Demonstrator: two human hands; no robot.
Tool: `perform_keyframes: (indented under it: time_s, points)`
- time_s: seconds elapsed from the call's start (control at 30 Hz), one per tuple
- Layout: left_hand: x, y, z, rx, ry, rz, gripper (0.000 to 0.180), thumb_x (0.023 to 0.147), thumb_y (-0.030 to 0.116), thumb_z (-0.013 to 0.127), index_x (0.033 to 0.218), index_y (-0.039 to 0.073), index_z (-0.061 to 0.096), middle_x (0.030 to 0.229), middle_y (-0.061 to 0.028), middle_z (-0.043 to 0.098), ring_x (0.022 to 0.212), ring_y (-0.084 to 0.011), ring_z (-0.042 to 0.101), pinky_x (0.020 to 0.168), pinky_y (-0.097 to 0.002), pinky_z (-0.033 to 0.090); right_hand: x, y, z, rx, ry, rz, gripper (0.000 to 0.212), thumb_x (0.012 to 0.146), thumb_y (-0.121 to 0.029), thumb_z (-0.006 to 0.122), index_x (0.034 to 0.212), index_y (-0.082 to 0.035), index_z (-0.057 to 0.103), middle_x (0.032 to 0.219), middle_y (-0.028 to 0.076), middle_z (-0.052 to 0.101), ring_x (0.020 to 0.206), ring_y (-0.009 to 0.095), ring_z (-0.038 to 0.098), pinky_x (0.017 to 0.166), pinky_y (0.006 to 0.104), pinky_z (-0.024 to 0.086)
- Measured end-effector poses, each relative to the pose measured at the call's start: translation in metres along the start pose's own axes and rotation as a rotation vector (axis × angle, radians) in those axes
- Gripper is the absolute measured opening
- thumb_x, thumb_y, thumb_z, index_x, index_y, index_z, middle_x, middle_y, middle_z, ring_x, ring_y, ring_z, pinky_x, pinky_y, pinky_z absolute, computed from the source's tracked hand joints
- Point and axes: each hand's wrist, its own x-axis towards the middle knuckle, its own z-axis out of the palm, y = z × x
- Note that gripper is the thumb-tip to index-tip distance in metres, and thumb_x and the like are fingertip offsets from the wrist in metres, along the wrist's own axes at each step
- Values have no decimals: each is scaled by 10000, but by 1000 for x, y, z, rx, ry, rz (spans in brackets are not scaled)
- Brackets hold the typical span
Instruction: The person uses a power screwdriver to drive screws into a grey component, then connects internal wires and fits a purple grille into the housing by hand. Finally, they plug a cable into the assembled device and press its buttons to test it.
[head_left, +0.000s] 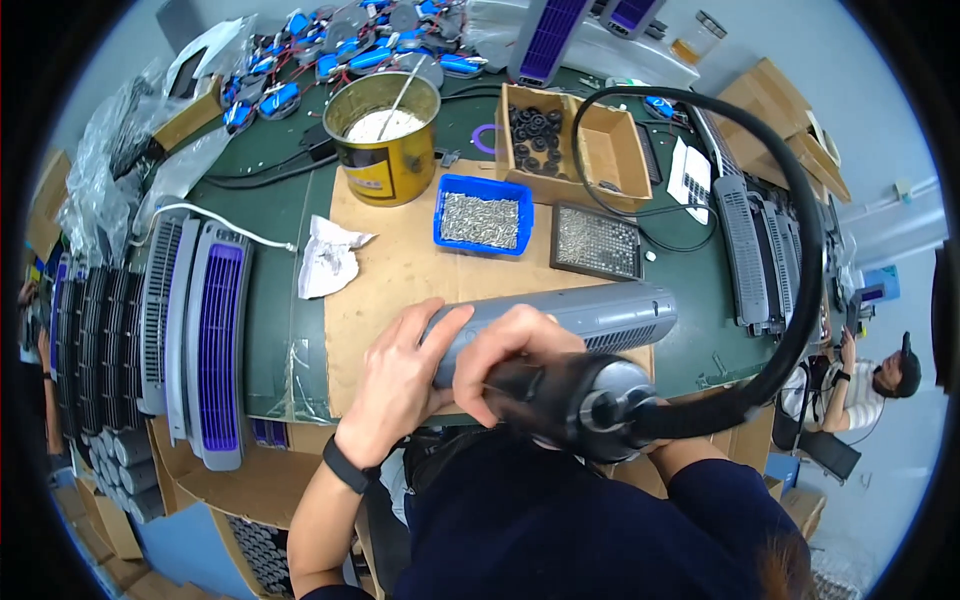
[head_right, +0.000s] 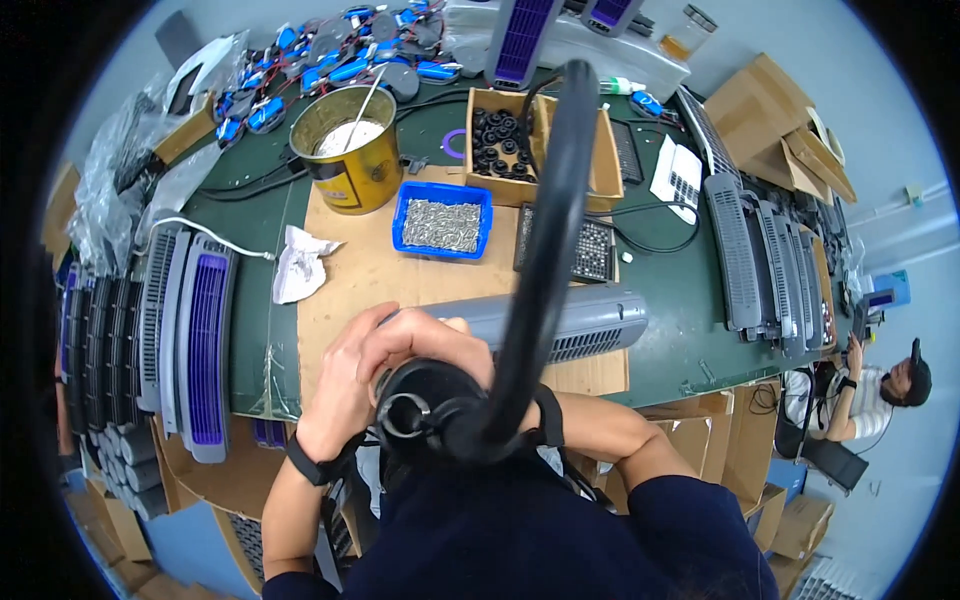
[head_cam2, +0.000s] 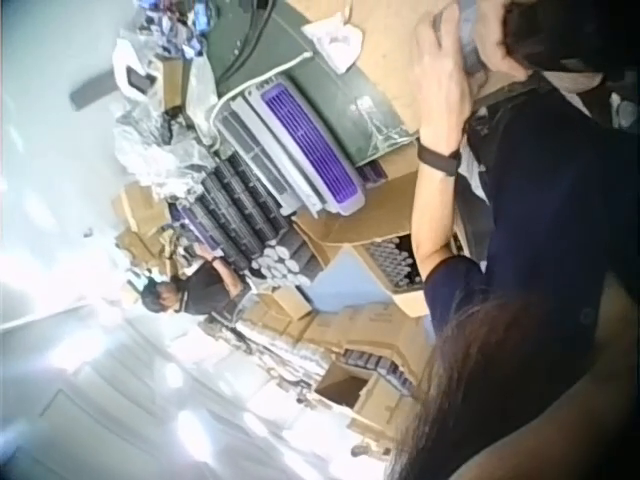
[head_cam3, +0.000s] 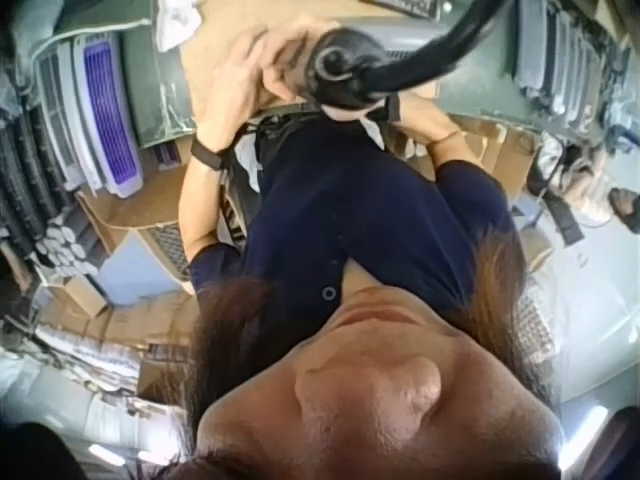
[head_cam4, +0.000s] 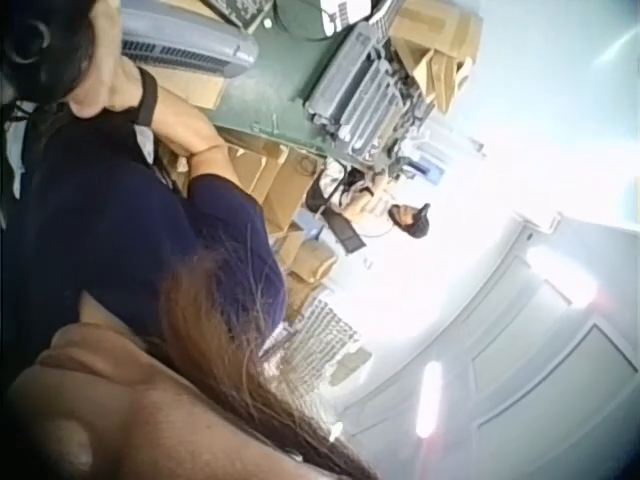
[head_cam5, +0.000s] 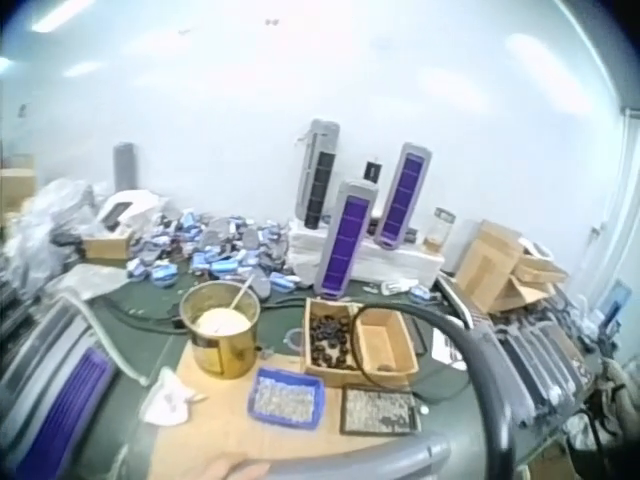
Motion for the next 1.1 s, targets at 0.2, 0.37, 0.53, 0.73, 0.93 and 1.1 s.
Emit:
perform_keyframes:
  time_s: [0.2,0.37,0.53,0.73,0.93,1.1]
  points:
    - [-21,3,-29,30,-75,-164,856,486,-15,821,1284,125,546,1291,-154,541,1149,-390,561,974,-454,490,-43,-32,-69,175,292,-695,884,758,-872,448,1184,-97,456,622,72,536,465,195,507,508,360,471]
    - [-9,25,-34,396,-122,-133,828,523,32,823,1295,91,529,1302,-148,523,1258,-390,470,1132,-534,303,-66,-26,-124,37,593,-592,846,836,-841,351,1197,-84,457,623,23,453,497,132,436,501,292,402]
    - [47,82,2,145,-265,61,794,642,257,851,1322,56,494,1306,-192,498,1295,-408,428,1134,-525,280,-63,-5,-141,117,653,-419,851,876,-821,244,1219,-70,447,632,45,444,514,164,447,526,321,415]
    - [91,72,40,229,-509,-73,833,595,301,873,1303,47,512,1124,-193,598,1104,-365,581,1001,-436,428,-54,3,-142,188,649,-234,851,875,-822,234,1155,-48,451,621,61,452,498,160,442,520,321,417]
    - [93,65,46,245,-559,-45,832,574,327,875,1278,51,526,997,-148,640,957,-320,643,867,-395,492,-67,1,-130,4,315,-249,486,897,-557,576,904,-90,444,512,47,491,388,162,456,405,301,411]
    - [94,65,45,227,-474,55,769,617,260,854,1263,-2,531,936,-144,622,921,-290,639,843,-370,499,-62,-2,-140,-128,198,-167,197,955,-173,601,858,-73,461,479,38,481,375,158,460,407,294,413]
